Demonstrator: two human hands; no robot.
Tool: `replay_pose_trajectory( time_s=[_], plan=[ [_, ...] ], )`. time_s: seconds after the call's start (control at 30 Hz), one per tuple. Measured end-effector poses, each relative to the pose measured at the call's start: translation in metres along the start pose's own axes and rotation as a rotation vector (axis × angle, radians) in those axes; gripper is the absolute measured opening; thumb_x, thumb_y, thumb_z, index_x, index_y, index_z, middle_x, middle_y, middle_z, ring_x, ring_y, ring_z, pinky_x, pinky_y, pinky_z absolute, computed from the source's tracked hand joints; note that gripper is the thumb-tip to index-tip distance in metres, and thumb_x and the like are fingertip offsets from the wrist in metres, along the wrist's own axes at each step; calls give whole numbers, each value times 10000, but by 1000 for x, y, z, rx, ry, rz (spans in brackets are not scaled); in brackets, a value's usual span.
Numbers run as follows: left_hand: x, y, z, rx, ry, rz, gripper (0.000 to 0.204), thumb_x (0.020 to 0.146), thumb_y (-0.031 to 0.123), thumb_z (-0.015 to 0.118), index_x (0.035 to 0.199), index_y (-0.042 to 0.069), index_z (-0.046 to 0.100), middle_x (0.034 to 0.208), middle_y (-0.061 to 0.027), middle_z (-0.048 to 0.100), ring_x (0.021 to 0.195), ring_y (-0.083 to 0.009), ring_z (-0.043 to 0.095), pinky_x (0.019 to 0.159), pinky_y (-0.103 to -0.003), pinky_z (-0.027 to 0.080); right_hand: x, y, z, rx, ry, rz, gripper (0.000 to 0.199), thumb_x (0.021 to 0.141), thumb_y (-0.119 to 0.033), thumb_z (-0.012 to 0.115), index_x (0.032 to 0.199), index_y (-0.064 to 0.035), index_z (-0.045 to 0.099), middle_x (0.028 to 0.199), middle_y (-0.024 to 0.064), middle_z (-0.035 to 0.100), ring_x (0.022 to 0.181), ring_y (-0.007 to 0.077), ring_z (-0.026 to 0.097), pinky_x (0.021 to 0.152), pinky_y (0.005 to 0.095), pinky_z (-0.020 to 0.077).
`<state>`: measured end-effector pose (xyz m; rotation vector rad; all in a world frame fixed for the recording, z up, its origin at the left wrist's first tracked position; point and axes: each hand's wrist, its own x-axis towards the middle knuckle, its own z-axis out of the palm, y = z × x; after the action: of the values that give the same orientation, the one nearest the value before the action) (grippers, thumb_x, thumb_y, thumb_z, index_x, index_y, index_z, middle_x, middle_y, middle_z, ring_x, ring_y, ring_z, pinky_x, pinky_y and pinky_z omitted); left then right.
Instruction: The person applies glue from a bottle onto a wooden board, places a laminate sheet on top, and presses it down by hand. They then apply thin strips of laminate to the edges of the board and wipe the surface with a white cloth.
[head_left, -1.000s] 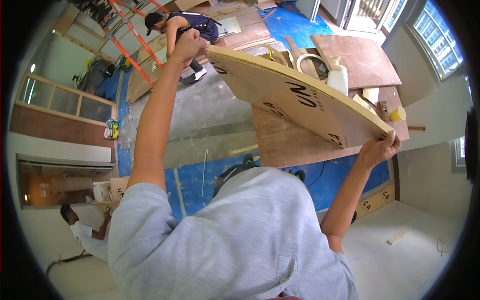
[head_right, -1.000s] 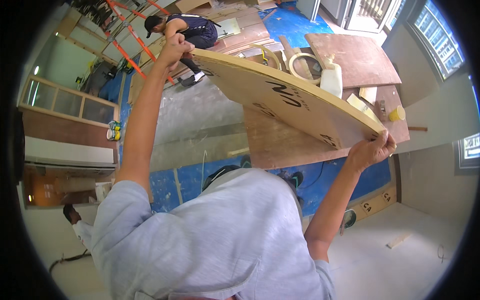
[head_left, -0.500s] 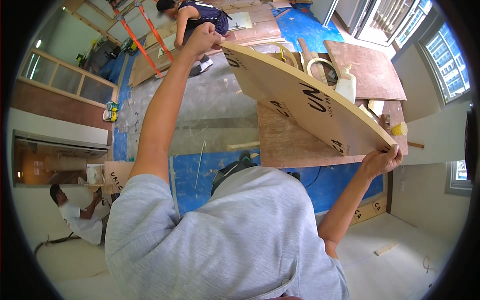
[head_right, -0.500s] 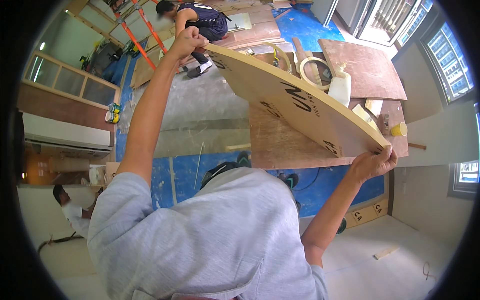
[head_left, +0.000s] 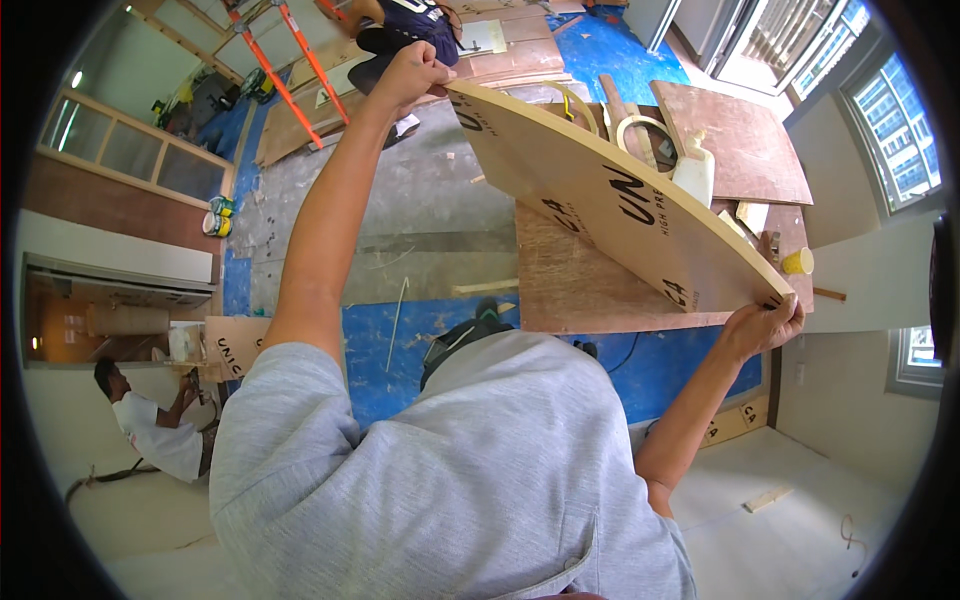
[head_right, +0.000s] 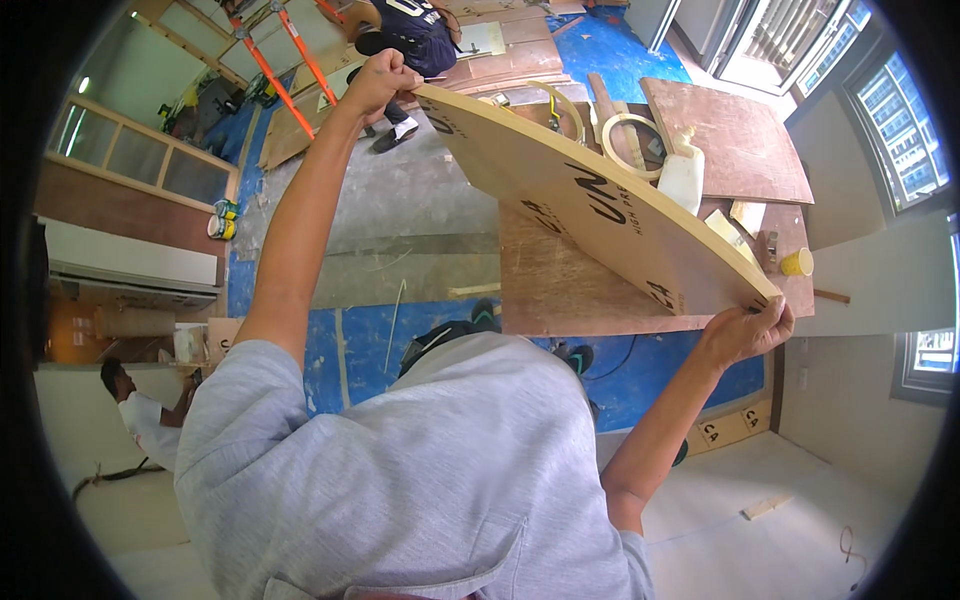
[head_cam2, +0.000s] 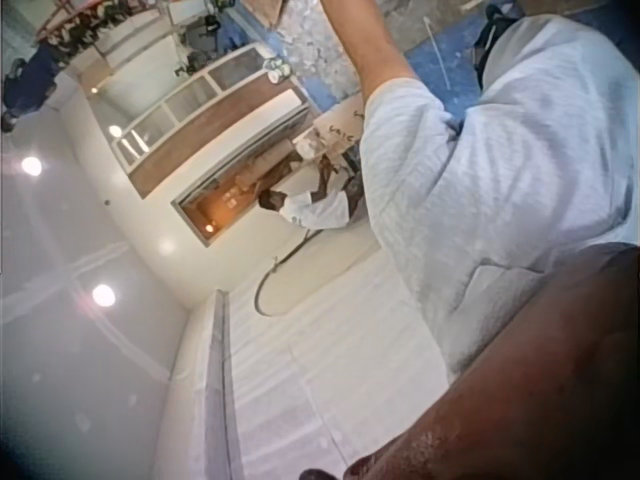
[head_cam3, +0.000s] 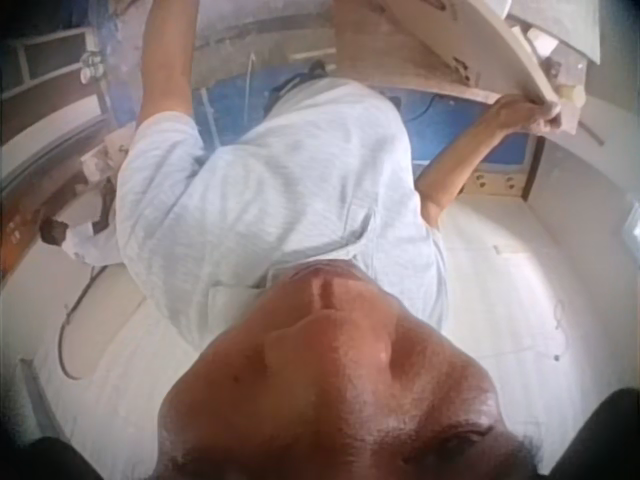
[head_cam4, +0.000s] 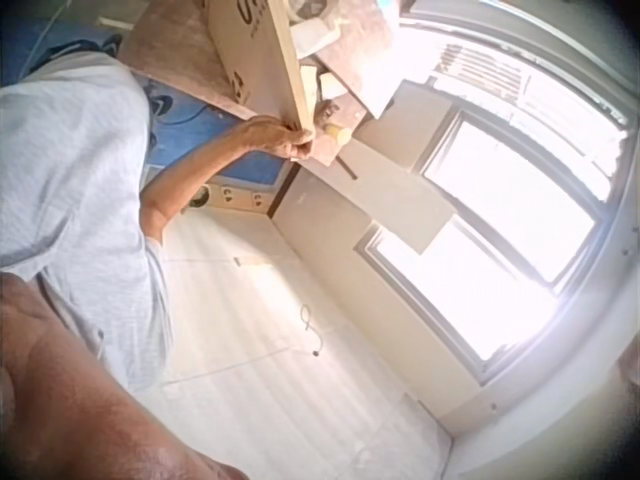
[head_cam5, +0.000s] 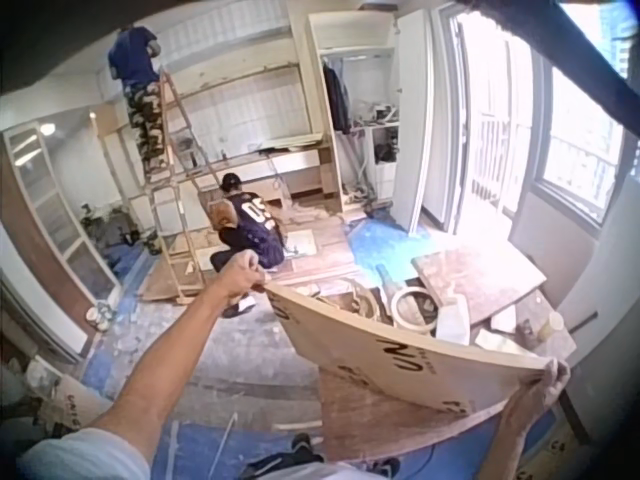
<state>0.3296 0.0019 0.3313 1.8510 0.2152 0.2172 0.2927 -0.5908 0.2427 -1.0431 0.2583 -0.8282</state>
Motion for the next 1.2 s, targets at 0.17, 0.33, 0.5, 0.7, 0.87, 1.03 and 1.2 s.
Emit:
replay_pose_trajectory(
  time_s=[0.17,0.33,0.5,0.7,0.87,1.03,1.2],
  plan=[
    [2,-8,-4,-26,-9,7,412,874,-28,734,840,129,354,844,-119,672,749,-186,680,622,-318,553,1,1,1,-24,30,-8,371,1007,-218,619,1264,-17,441,1127,128,539,1051,225,577,954,368,521],
    [3,-16,-4,-10,37,37,420,870,-33,743,845,128,357,851,-111,659,756,-179,674,639,-309,550,-1,-3,5,-36,48,-2,354,1000,-200,616,1250,-5,458,1114,135,553,1028,233,593,933,375,539],
    [1,-16,-4,-31,21,48,407,869,-33,747,853,124,371,857,-104,651,762,-181,676,639,-310,558,0,-1,3,-44,97,-1,350,1000,-190,611,1246,9,462,1103,141,566,1002,234,603,916,379,553],
    [2,-23,-6,4,24,66,372,874,-26,727,863,118,384,907,-129,685,798,-201,702,654,-323,595,3,3,-3,-52,78,-12,354,1011,-160,596,1272,30,450,1065,143,555,951,230,592,855,382,558],
    [7,-33,-13,89,28,122,362,884,-21,730,858,113,394,918,-115,669,826,-201,699,703,-335,610,1,5,-1,-2,112,-5,309,1023,-182,588,1247,-3,474,1082,108,564,994,198,585,919,358,528],
    [0,-36,-13,22,41,148,368,891,-6,741,850,128,401,910,-88,649,835,-170,677,748,-328,607,3,10,-7,21,77,-22,210,1047,-154,560,1202,-27,496,1074,84,565,988,178,578,915,337,511],
    [-19,-13,13,378,185,267,261,869,50,760,1019,54,548,913,-76,674,825,-154,665,733,-316,563,-2,0,3,44,55,-8,142,1077,-151,525,1164,-43,498,1056,70,571,967,156,573,907,324,502]
  ],
)
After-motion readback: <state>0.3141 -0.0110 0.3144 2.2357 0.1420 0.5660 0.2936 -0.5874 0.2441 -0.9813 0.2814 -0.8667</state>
